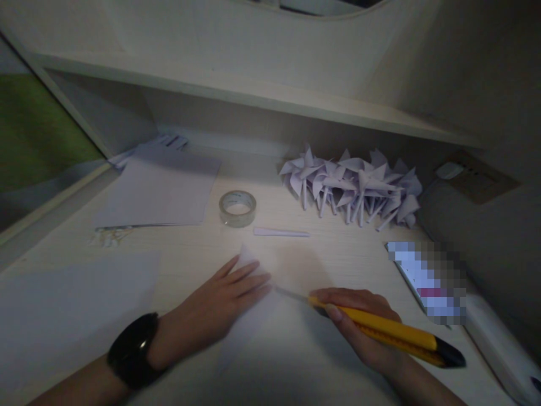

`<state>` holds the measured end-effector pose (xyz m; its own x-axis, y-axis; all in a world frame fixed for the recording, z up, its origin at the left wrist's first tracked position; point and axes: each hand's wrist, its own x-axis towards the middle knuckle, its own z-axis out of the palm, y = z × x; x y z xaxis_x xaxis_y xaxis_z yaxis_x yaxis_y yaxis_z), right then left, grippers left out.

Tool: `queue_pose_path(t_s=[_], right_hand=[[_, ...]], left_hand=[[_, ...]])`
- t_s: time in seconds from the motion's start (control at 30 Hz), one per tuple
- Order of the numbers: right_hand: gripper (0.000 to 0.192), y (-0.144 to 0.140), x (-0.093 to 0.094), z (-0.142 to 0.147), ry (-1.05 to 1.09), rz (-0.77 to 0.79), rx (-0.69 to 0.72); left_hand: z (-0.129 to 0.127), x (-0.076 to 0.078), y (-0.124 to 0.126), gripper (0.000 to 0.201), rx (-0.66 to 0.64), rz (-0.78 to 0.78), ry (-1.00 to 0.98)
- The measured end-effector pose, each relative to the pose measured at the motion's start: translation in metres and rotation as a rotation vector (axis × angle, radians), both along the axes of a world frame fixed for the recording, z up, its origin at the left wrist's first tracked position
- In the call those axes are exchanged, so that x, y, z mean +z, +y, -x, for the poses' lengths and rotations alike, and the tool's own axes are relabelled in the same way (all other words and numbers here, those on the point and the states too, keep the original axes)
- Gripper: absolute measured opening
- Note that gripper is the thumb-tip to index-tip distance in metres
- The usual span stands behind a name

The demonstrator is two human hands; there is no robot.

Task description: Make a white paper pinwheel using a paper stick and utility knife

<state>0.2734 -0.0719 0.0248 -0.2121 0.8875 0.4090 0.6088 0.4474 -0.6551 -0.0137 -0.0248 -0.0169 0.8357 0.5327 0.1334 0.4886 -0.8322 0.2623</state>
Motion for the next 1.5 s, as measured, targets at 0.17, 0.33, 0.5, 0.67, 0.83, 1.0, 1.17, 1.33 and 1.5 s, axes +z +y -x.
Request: queue_pose_path(t_s=[0.17, 0.33, 0.5, 0.67, 0.83, 1.0, 1.17, 1.33, 1.5], right_hand=[[0.013, -0.001, 0.0, 0.0, 0.004, -0.01, 0.025], [0.017, 0.003, 0.001, -0.003, 0.035, -0.007, 0.094], [0.026, 0.009, -0.001, -0.01, 0.116, 0.033, 0.23], [0.027, 0.012, 0.0, -0.011, 0.147, 0.042, 0.258], [0.029, 0.012, -0.001, -0.01, 0.168, 0.045, 0.27], [0.027, 0.01, -0.002, -0.01, 0.172, 0.048, 0.249], [0.029, 0.011, 0.0, -0.009, 0.154, 0.003, 0.262], [0.028, 0.012, -0.001, -0.01, 0.122, -0.043, 0.252], [0.03, 0.012, 0.0, -0.01, 0.101, -0.095, 0.282]], left_hand=[[0.0, 0.004, -0.001, 0.059, -0.005, 0.007, 0.034], [-0.001, 0.007, -0.002, 0.057, -0.014, 0.006, 0.034], [-0.003, 0.002, -0.002, 0.047, -0.007, -0.005, -0.046], [-0.004, 0.005, -0.002, 0.046, 0.006, 0.014, -0.024], [-0.003, 0.007, -0.004, 0.05, 0.001, 0.009, -0.032], [-0.003, 0.009, -0.004, 0.053, -0.006, 0.001, -0.019], [-0.004, 0.012, -0.005, 0.057, -0.01, 0.014, 0.015], [-0.004, 0.01, -0.005, 0.062, -0.005, 0.01, 0.031], [-0.004, 0.008, -0.004, 0.064, -0.012, -0.001, -0.005]])
